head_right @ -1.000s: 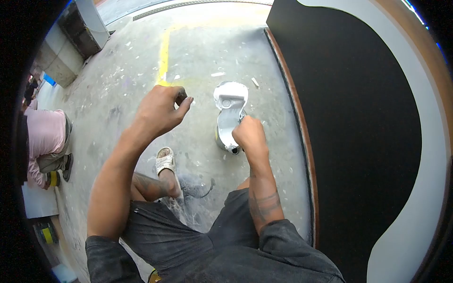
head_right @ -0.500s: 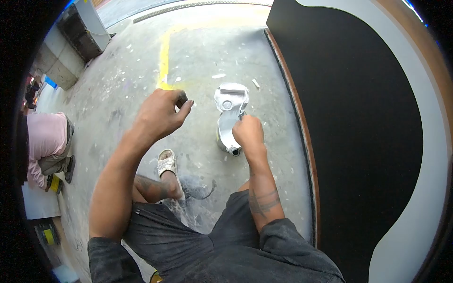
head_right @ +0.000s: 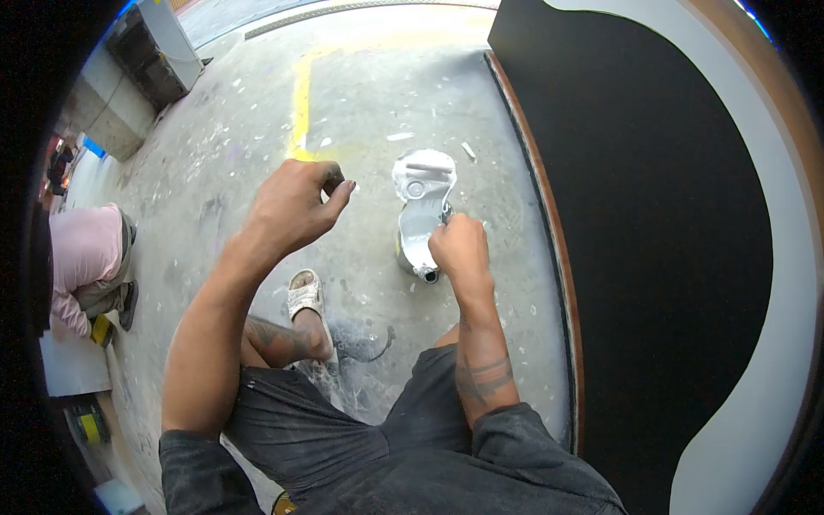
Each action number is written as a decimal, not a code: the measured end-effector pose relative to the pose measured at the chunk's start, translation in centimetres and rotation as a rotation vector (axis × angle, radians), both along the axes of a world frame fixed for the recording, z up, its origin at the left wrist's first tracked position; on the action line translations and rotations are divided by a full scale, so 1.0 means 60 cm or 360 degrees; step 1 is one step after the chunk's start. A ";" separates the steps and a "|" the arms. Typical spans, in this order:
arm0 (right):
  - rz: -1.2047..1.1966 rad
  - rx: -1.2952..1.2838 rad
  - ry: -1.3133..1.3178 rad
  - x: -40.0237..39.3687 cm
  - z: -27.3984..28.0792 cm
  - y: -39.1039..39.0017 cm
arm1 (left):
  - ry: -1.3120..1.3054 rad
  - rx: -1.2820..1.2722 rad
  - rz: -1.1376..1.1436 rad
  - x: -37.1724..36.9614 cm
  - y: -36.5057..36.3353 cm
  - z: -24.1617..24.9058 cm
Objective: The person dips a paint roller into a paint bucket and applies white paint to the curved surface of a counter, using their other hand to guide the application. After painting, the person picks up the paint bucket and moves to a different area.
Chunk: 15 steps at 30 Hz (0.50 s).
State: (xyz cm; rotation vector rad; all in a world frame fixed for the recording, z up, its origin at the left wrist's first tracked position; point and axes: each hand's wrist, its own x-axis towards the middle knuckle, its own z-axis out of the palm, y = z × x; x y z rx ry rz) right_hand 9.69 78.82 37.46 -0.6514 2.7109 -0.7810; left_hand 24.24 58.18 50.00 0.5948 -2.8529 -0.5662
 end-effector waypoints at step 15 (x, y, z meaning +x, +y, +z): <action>0.0011 0.0095 -0.0130 0.013 0.005 -0.003 | -0.0014 0.0007 0.0006 0.005 -0.004 0.004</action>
